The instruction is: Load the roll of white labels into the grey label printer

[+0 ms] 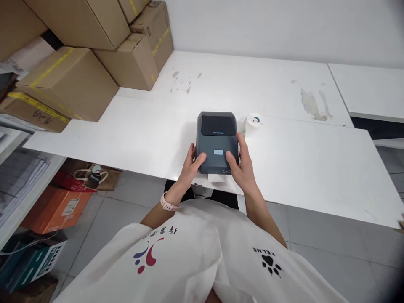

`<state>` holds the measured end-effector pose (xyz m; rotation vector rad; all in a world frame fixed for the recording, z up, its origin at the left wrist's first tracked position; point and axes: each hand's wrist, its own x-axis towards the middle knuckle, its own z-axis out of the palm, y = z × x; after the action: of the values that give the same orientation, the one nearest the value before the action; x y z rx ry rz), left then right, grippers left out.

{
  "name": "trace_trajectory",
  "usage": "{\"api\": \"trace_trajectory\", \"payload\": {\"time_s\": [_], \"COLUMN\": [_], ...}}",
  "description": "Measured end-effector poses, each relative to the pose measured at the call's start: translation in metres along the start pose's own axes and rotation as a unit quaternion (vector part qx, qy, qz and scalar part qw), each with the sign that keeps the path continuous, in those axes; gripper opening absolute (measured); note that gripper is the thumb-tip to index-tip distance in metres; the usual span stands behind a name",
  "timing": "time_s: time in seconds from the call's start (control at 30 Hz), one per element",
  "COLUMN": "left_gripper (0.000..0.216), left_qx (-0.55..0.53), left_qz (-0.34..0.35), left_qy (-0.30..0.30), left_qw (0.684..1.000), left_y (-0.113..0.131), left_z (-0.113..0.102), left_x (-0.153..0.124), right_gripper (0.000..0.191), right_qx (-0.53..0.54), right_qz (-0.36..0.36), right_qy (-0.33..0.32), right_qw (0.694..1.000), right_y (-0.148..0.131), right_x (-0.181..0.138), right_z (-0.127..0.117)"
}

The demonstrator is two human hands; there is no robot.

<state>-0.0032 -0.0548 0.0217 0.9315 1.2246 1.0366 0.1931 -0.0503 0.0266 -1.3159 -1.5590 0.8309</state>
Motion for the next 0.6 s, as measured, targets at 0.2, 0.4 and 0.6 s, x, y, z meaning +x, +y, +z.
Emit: {"api": "trace_trajectory", "payload": {"time_s": [0.2,0.4,0.6], "left_gripper": [0.080,0.080,0.062], "left_qx": [-0.008,0.022,0.095], "left_qz": [0.022,0.056,0.104], "left_qy": [-0.040,-0.011,0.107], "left_qw": [0.999,0.998,0.984], "left_y": [-0.004,-0.007,-0.021], "left_z": [0.002,0.000,-0.003], "left_x": [0.004,0.013,-0.011], "right_gripper": [0.088,0.084,0.086], "right_qx": [0.188,0.252,0.264], "right_qz": [0.213,0.220,0.223], "right_qy": [-0.045,-0.059,-0.032], "right_qw": [0.958,0.940,0.938], "right_y": [0.013,0.021,0.026], "right_x": [-0.003,0.000,-0.001], "right_z": [-0.004,-0.002,0.003]}}
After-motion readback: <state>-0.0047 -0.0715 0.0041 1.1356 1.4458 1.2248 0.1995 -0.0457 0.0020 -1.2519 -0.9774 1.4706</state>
